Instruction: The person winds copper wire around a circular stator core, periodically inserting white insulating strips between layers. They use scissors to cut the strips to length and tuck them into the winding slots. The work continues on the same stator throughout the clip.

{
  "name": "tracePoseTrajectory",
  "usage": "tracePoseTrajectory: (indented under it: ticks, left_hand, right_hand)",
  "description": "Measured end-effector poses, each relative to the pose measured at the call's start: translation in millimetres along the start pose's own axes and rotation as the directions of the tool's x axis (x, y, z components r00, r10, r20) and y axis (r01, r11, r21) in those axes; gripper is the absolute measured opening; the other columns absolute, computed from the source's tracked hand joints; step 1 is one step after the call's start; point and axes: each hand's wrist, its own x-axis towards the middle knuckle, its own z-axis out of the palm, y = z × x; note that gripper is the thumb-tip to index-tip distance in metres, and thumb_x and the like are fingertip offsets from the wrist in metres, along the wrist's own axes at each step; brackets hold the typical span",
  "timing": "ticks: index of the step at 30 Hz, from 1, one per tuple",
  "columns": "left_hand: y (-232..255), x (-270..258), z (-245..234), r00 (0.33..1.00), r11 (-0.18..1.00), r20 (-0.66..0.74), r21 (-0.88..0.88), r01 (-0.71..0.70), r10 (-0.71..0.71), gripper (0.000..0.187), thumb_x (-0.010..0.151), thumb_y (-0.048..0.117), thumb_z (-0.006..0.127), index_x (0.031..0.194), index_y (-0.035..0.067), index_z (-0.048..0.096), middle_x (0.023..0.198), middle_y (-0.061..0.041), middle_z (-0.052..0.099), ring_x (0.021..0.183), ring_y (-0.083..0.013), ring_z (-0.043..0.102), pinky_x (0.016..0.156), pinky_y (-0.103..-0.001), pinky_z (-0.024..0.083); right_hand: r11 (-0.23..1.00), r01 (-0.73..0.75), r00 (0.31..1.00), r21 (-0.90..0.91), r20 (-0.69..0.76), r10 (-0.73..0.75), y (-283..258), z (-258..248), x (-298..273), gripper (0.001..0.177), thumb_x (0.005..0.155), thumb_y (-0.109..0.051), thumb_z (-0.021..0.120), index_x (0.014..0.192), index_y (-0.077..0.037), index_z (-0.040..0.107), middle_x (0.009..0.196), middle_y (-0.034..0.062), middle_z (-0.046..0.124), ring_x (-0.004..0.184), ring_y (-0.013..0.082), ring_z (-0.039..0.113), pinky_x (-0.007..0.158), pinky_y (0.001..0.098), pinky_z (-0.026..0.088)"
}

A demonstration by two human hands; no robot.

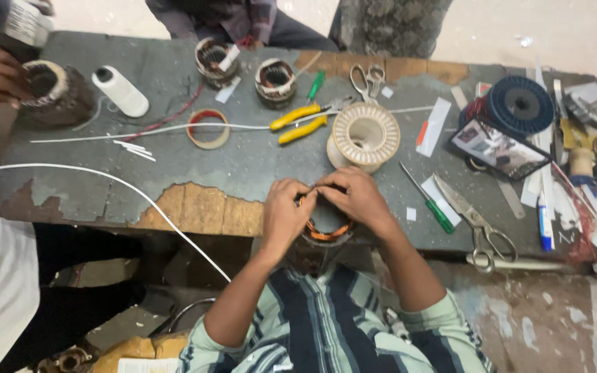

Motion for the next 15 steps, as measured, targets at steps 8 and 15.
tracePoseTrajectory:
  ticks: [8, 15]
  left_hand:
    - [-28.7, -21.0, -51.6, 0.982, 0.939, 0.057, -0.287, 0.188, -0.179, 0.026, 0.097, 0.006, 0.063, 0.121, 0.004, 0.070, 0.121, -0.014, 0.074, 0.112, -0.0255, 0.070, 0.097, -0.033, 0.053]
    - [2.2, -30.0, -35.3, 0.996, 1.000, 0.091, 0.000, 0.008, -0.008, 0.035, 0.094, 0.002, 0.062, 0.130, 0.002, 0.063, 0.129, -0.018, 0.068, 0.123, -0.0328, 0.062, 0.107, -0.041, 0.047]
  right_hand:
    - [0.974, -0.054, 0.870, 0.220, -0.468, 0.154, 15.2, 0.5, -84.1, 0.020, 0.093, -0.003, 0.071, 0.113, 0.001, 0.072, 0.119, 0.0175, 0.072, 0.113, 0.0293, 0.069, 0.102, 0.0366, 0.052]
    - [0.990, -0.096, 0.807, 0.105, -0.574, 0.139, 23.8, 17.5, -107.2, 0.008, 0.093, 0.000, 0.072, 0.101, 0.000, 0.074, 0.100, 0.0138, 0.074, 0.096, 0.0260, 0.071, 0.089, 0.0351, 0.055]
